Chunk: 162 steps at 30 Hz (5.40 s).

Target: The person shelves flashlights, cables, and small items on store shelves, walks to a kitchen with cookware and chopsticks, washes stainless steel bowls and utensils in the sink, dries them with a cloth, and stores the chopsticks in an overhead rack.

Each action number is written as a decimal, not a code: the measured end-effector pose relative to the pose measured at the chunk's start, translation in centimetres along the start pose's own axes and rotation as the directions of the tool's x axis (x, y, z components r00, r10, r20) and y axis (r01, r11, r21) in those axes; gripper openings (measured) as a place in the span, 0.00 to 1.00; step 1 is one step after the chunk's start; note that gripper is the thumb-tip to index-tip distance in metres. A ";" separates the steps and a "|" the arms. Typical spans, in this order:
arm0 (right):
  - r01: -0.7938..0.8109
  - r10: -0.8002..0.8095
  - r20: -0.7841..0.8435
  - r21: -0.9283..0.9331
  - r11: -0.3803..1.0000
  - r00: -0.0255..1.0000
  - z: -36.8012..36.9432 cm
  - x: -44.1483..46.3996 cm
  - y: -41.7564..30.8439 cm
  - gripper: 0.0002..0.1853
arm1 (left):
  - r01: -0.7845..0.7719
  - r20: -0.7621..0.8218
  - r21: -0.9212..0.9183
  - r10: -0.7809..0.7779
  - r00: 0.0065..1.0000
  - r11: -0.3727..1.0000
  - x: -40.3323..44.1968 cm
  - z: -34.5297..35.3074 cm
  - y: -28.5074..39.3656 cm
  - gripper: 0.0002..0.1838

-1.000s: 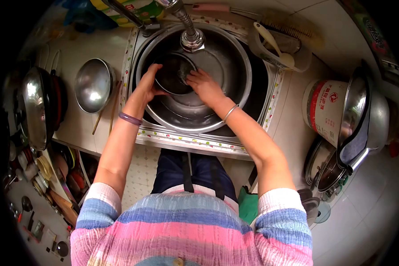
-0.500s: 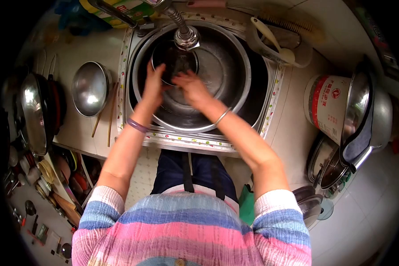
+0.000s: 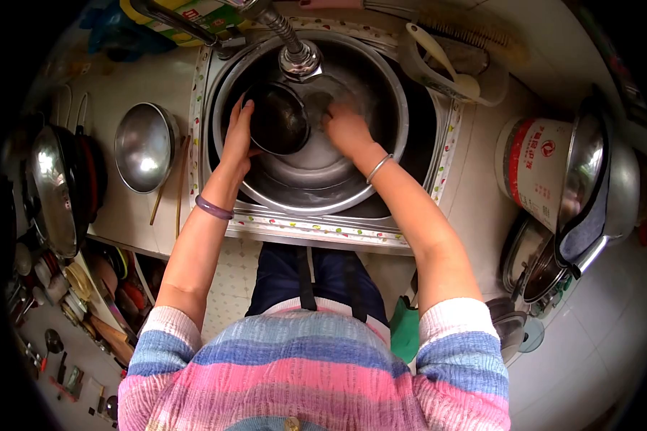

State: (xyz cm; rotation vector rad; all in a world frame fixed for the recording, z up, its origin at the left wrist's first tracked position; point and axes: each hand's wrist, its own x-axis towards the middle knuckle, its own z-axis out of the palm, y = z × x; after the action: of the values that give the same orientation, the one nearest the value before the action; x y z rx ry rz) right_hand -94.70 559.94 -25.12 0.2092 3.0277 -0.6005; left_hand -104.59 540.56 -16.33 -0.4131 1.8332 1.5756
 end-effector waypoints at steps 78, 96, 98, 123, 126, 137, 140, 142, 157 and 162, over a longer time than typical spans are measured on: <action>-0.415 0.224 0.849 0.443 -0.794 0.478 0.8 -1.6 -12.8 0.05 | -0.752 0.016 0.150 0.758 0.652 0.642 0.9 1.9 -4.0 0.41; -0.427 0.543 0.045 0.674 0.603 0.838 -5.9 -2.8 -3.6 0.12 | 0.161 -0.059 -0.164 -0.173 0.983 0.973 2.9 2.4 -5.8 0.17; -0.294 0.497 -0.071 0.730 0.617 0.865 -9.0 -3.4 -7.6 0.13 | 0.543 0.221 -0.257 -0.499 0.838 0.799 5.2 1.7 -7.6 0.08; -0.482 0.534 0.341 0.864 0.147 0.774 3.3 -2.9 -1.9 0.12 | 0.951 0.933 -0.163 -0.271 0.235 0.262 -4.6 0.7 -8.2 0.14; -0.446 0.412 0.171 0.345 0.826 0.895 -1.3 -4.4 -3.2 0.13 | 0.935 0.929 -0.209 -0.241 0.281 0.286 -5.7 0.6 -6.6 0.15; -0.215 0.216 -0.016 0.014 0.976 0.976 0.3 -10.0 -7.0 0.21 | -0.041 0.594 0.373 -0.205 0.778 0.927 -11.1 14.0 0.3 0.12; -0.363 0.344 0.145 0.132 0.922 0.928 -2.5 -8.9 -7.5 0.19 | -0.570 0.697 0.385 0.177 0.695 0.726 -10.3 20.2 -3.3 0.11; -0.373 0.346 0.162 0.183 0.910 0.924 -2.2 -8.7 -7.1 0.19 | -0.684 0.740 0.431 0.204 0.641 0.589 -10.1 23.1 -4.9 0.14; -0.351 0.356 0.034 0.280 0.894 0.934 -0.2 -7.1 -4.2 0.14 | -0.425 0.742 0.252 0.108 0.661 0.870 -9.2 20.7 -3.9 0.22; -0.215 0.258 -0.126 0.283 0.935 0.958 -1.4 -6.2 -5.2 0.18 | 0.162 0.421 -0.464 0.056 0.905 0.871 -6.5 5.3 -0.3 0.23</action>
State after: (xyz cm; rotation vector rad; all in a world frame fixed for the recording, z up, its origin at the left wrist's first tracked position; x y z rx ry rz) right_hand -89.37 554.99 -21.41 0.6561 2.9910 -1.0105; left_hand -98.15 544.37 -12.42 -0.3070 1.0724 1.9130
